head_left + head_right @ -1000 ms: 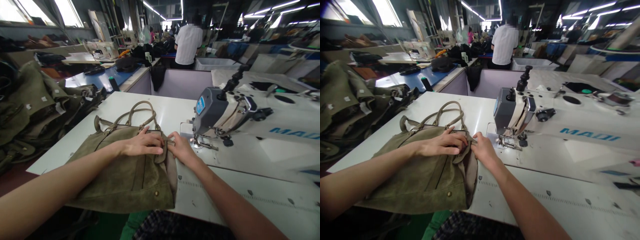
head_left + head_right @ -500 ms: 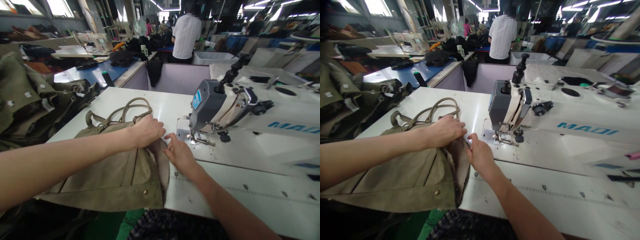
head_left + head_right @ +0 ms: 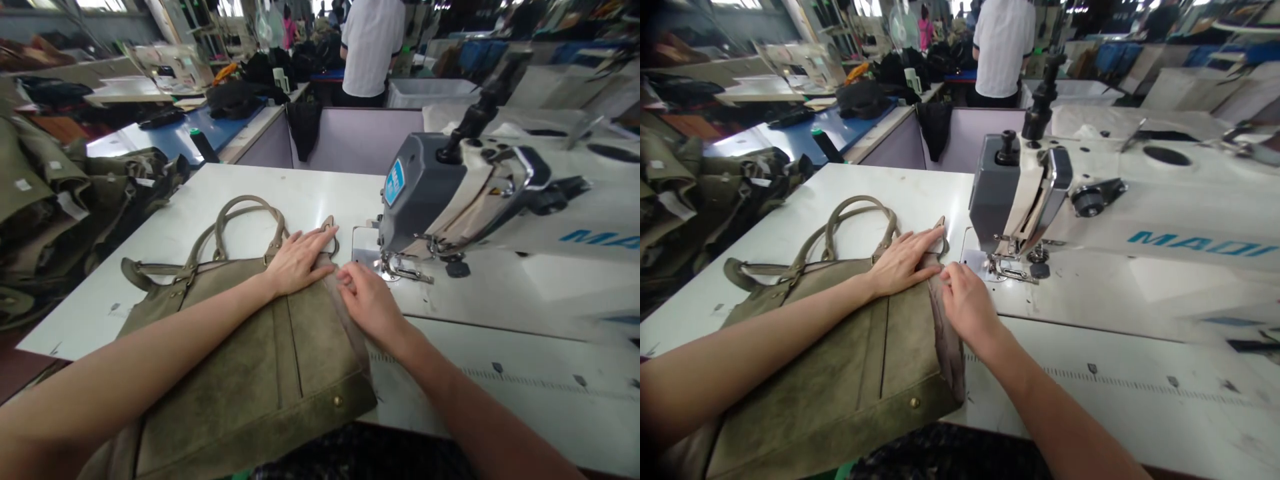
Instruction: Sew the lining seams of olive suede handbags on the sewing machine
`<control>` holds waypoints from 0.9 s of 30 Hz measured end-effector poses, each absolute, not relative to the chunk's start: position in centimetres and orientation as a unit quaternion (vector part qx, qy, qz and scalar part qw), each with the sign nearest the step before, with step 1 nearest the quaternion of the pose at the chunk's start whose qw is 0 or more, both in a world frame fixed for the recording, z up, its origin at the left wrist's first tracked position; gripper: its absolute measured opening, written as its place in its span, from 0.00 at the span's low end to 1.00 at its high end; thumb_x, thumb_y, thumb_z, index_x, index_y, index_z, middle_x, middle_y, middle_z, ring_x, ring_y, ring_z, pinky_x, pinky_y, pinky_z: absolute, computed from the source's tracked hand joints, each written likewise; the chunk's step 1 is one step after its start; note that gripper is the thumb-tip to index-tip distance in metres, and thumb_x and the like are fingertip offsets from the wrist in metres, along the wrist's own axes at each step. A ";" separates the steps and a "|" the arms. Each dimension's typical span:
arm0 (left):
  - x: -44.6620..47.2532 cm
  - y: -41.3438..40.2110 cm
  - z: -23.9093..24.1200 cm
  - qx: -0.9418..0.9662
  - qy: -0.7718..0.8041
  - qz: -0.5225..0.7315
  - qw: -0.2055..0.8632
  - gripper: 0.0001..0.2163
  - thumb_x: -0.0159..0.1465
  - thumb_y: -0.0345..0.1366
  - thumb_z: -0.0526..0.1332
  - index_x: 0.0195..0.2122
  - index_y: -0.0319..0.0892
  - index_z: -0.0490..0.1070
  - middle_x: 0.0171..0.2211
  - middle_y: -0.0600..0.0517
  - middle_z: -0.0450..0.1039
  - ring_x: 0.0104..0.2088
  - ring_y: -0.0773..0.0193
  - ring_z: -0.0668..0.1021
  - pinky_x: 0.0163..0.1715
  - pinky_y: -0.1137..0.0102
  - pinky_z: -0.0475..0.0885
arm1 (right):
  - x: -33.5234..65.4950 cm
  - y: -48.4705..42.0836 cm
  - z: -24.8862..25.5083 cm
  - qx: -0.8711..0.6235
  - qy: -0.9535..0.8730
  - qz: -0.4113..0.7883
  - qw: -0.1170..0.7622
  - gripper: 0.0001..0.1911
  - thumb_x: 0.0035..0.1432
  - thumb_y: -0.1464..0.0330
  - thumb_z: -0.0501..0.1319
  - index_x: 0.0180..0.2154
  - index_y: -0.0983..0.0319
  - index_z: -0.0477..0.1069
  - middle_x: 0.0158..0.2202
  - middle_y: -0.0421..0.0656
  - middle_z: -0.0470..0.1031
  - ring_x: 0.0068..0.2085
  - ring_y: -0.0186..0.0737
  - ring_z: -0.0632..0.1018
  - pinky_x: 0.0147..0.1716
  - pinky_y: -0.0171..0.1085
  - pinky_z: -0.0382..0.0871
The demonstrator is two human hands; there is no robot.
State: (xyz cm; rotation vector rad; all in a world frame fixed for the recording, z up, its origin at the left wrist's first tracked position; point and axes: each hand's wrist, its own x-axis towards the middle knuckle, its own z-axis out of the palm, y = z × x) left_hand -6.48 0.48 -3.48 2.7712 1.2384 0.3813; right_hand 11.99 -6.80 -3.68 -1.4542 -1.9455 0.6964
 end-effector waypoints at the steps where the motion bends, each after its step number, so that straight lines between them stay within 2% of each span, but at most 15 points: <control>1: -6.4 0.3 -3.3 0.897 0.415 0.147 0.030 0.30 0.66 0.46 0.59 0.65 0.40 0.52 0.61 0.43 0.62 0.61 0.51 0.65 0.60 0.56 0.61 | 12.5 -7.5 -3.5 -0.544 -0.735 0.263 0.309 0.11 0.55 0.82 0.55 0.37 0.61 0.66 0.37 0.44 0.69 0.35 0.41 0.74 0.37 0.38 0.68; 4: -6.0 0.0 -2.9 0.872 0.467 0.144 -0.040 0.22 0.63 0.50 0.60 0.50 0.36 0.66 0.52 0.39 0.67 0.50 0.46 0.71 0.48 0.56 0.67 | 14.4 -10.7 -2.9 -0.491 -0.751 0.309 0.316 0.13 0.57 0.81 0.54 0.41 0.62 0.69 0.41 0.46 0.68 0.36 0.40 0.74 0.37 0.38 0.70; 6: -5.7 -0.1 -2.8 0.865 0.487 0.096 -0.071 0.21 0.64 0.53 0.58 0.44 0.37 0.68 0.47 0.40 0.69 0.44 0.46 0.73 0.43 0.54 0.67 | 15.7 -13.0 -2.5 -0.437 -0.773 0.358 0.290 0.15 0.58 0.79 0.56 0.46 0.61 0.71 0.44 0.46 0.69 0.43 0.43 0.74 0.44 0.40 0.70; 9: -5.7 0.4 -2.9 0.892 0.443 0.068 -0.054 0.19 0.66 0.52 0.55 0.43 0.40 0.68 0.48 0.42 0.67 0.42 0.49 0.73 0.41 0.56 0.67 | 16.2 -15.5 -2.3 -0.412 -0.774 0.400 0.268 0.18 0.61 0.80 0.58 0.50 0.59 0.70 0.48 0.46 0.70 0.48 0.43 0.72 0.49 0.39 0.69; 13: -5.9 1.7 -3.3 0.953 0.285 0.091 0.045 0.15 0.67 0.49 0.55 0.44 0.42 0.67 0.51 0.44 0.65 0.47 0.53 0.73 0.46 0.60 0.66 | 14.5 -17.1 -2.7 -0.382 -0.774 0.410 0.296 0.21 0.60 0.83 0.55 0.50 0.58 0.72 0.50 0.46 0.69 0.50 0.43 0.72 0.51 0.39 0.70; 15: -5.9 2.2 -3.4 0.963 0.239 0.104 0.072 0.13 0.66 0.45 0.56 0.44 0.41 0.66 0.52 0.43 0.65 0.49 0.53 0.72 0.49 0.61 0.66 | 13.6 -17.5 -2.9 -0.363 -0.800 0.374 0.299 0.25 0.57 0.84 0.53 0.50 0.57 0.73 0.53 0.48 0.68 0.52 0.46 0.72 0.51 0.43 0.71; 17: -5.7 2.5 -3.4 0.961 0.238 0.116 0.076 0.11 0.62 0.37 0.57 0.44 0.40 0.66 0.51 0.43 0.65 0.50 0.53 0.72 0.49 0.62 0.66 | 13.1 -17.9 -3.2 -0.380 -0.818 0.299 0.310 0.28 0.56 0.85 0.52 0.52 0.57 0.72 0.55 0.50 0.67 0.52 0.50 0.71 0.49 0.49 0.72; 20: -5.3 2.5 -3.4 0.954 0.258 0.130 0.079 0.18 0.52 0.28 0.55 0.45 0.41 0.67 0.48 0.45 0.68 0.48 0.54 0.73 0.49 0.63 0.67 | 13.2 -18.3 -4.0 -0.442 -0.806 0.192 0.345 0.24 0.61 0.81 0.54 0.56 0.61 0.69 0.51 0.53 0.70 0.47 0.52 0.74 0.43 0.52 0.75; 22: -5.2 2.3 -3.4 0.955 0.256 0.129 0.080 0.20 0.49 0.27 0.54 0.44 0.40 0.68 0.44 0.46 0.70 0.46 0.54 0.74 0.47 0.62 0.67 | 13.4 -18.4 -4.5 -0.457 -0.800 0.161 0.354 0.17 0.64 0.77 0.56 0.52 0.61 0.71 0.46 0.52 0.73 0.41 0.50 0.75 0.39 0.49 0.76; 24: -5.0 2.2 -3.5 0.957 0.256 0.122 0.067 0.19 0.49 0.28 0.54 0.43 0.40 0.68 0.39 0.46 0.71 0.43 0.53 0.74 0.44 0.62 0.67 | 13.4 -18.5 -4.7 -0.451 -0.800 0.163 0.362 0.12 0.66 0.76 0.56 0.47 0.61 0.74 0.43 0.50 0.75 0.38 0.47 0.76 0.37 0.47 0.76; 27: -4.8 2.1 -3.5 0.954 0.277 0.112 0.021 0.16 0.49 0.29 0.54 0.40 0.39 0.68 0.36 0.46 0.69 0.38 0.53 0.72 0.39 0.61 0.67 | 12.7 -18.4 -4.6 -0.464 -0.762 0.215 0.397 0.14 0.67 0.76 0.53 0.48 0.61 0.73 0.48 0.51 0.73 0.43 0.45 0.78 0.41 0.42 0.77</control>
